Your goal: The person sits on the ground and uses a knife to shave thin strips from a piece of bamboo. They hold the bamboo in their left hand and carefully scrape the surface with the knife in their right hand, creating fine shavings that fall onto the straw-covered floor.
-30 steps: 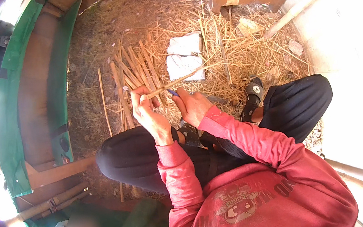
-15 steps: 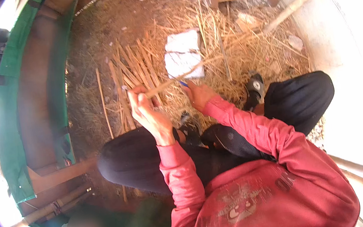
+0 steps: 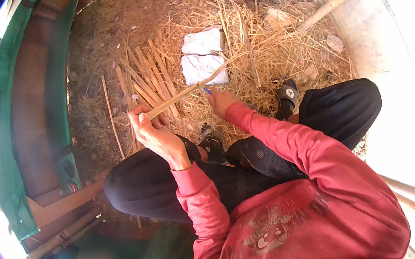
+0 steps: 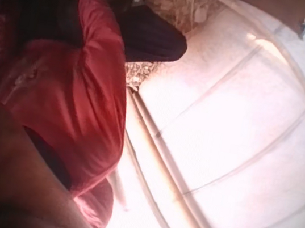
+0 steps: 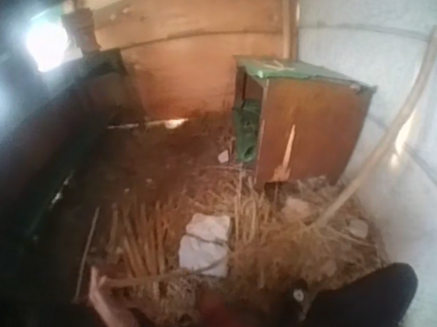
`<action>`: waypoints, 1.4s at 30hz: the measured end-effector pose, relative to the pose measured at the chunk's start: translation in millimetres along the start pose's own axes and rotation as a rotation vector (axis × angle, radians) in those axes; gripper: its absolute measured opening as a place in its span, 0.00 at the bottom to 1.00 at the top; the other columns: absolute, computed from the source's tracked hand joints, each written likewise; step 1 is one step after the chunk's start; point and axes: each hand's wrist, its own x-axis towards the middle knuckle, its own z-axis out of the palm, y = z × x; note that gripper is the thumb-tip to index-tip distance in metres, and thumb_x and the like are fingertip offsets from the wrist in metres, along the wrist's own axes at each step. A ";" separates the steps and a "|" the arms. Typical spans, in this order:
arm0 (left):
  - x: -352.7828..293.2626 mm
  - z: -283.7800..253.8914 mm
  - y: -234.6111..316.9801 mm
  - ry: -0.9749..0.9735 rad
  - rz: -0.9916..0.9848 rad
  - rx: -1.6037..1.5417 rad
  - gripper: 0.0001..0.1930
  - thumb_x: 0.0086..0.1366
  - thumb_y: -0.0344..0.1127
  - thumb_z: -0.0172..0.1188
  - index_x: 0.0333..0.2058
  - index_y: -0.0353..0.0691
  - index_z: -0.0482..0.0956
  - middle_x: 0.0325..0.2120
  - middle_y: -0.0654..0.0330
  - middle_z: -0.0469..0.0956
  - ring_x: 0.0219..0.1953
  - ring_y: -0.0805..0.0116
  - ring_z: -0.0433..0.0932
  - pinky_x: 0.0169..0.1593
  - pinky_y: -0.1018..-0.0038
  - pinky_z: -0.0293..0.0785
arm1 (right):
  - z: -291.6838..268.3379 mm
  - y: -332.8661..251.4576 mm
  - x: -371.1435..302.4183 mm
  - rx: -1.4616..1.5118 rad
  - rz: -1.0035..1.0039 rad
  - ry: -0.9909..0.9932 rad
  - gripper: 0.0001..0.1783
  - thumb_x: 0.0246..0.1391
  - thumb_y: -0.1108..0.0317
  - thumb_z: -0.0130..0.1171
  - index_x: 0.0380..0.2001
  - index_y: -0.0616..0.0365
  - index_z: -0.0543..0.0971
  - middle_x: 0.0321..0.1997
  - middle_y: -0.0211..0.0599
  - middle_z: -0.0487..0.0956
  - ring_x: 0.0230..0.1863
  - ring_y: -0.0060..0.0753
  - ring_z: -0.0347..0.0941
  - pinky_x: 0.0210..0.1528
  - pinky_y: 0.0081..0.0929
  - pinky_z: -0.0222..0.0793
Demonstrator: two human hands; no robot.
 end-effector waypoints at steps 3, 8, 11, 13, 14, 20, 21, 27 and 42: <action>-4.5 -0.1 3.1 -0.001 0.025 0.022 0.14 0.67 0.40 0.39 0.29 0.38 0.69 0.17 0.67 0.58 0.19 0.78 0.58 0.24 0.78 0.54 | -2.4 -0.8 -6.2 0.006 -0.170 0.066 0.22 0.68 0.51 0.40 0.47 0.59 0.70 0.23 0.60 0.78 0.29 0.68 0.75 0.35 0.59 0.71; 1.4 2.3 -0.4 0.044 0.008 -0.031 0.14 0.68 0.39 0.38 0.30 0.39 0.69 0.17 0.67 0.58 0.19 0.79 0.57 0.23 0.79 0.54 | 0.6 -1.7 -1.3 0.051 -0.162 0.071 0.21 0.67 0.52 0.42 0.47 0.59 0.70 0.21 0.61 0.77 0.24 0.69 0.74 0.30 0.59 0.71; 9.1 -6.5 -7.3 0.049 -0.020 -0.025 0.15 0.69 0.41 0.38 0.31 0.38 0.69 0.19 0.66 0.60 0.18 0.77 0.60 0.23 0.79 0.55 | 12.2 6.9 11.9 -0.010 -0.141 0.124 0.21 0.67 0.52 0.43 0.47 0.59 0.70 0.19 0.61 0.76 0.22 0.68 0.74 0.28 0.58 0.71; 6.4 -10.2 -9.2 0.067 -0.026 0.006 0.15 0.69 0.41 0.38 0.31 0.38 0.69 0.19 0.66 0.59 0.17 0.77 0.59 0.23 0.79 0.55 | 12.9 1.6 8.9 -0.010 -0.131 0.064 0.20 0.67 0.52 0.43 0.47 0.58 0.70 0.21 0.59 0.77 0.24 0.65 0.75 0.28 0.57 0.72; 3.7 -8.3 -7.7 0.080 -0.012 0.017 0.15 0.69 0.40 0.38 0.30 0.38 0.69 0.18 0.67 0.57 0.17 0.78 0.58 0.23 0.79 0.54 | 4.2 -9.2 4.6 -0.007 -0.108 -0.004 0.19 0.67 0.53 0.43 0.47 0.58 0.70 0.23 0.57 0.78 0.26 0.63 0.77 0.28 0.55 0.73; 2.9 -1.3 0.1 0.078 0.012 -0.044 0.14 0.69 0.40 0.39 0.28 0.38 0.69 0.17 0.68 0.56 0.18 0.79 0.56 0.22 0.79 0.54 | -13.6 -11.0 23.9 -0.160 0.021 -0.133 0.18 0.68 0.57 0.40 0.53 0.54 0.70 0.35 0.51 0.82 0.40 0.56 0.79 0.42 0.47 0.76; 3.6 -5.6 -2.5 0.089 0.012 -0.029 0.14 0.68 0.40 0.39 0.28 0.38 0.69 0.17 0.68 0.56 0.18 0.79 0.55 0.22 0.79 0.54 | 11.6 3.8 31.8 -0.185 0.007 -0.116 0.18 0.68 0.57 0.40 0.52 0.55 0.71 0.36 0.51 0.82 0.41 0.56 0.79 0.43 0.47 0.76; 2.2 -11.7 -5.8 0.054 0.016 0.001 0.14 0.67 0.39 0.40 0.28 0.38 0.69 0.17 0.68 0.55 0.18 0.79 0.55 0.22 0.79 0.54 | 46.1 125.8 59.4 -0.214 0.256 -0.170 0.21 0.66 0.54 0.42 0.49 0.55 0.76 0.47 0.54 0.80 0.49 0.55 0.77 0.49 0.52 0.72; -3.1 -5.2 0.7 0.022 -0.039 -0.042 0.13 0.69 0.39 0.39 0.30 0.39 0.68 0.18 0.68 0.57 0.18 0.80 0.55 0.23 0.80 0.53 | -87.2 -81.8 -59.6 0.500 -0.185 -0.153 0.26 0.68 0.48 0.42 0.47 0.61 0.74 0.24 0.50 0.79 0.25 0.51 0.77 0.32 0.44 0.72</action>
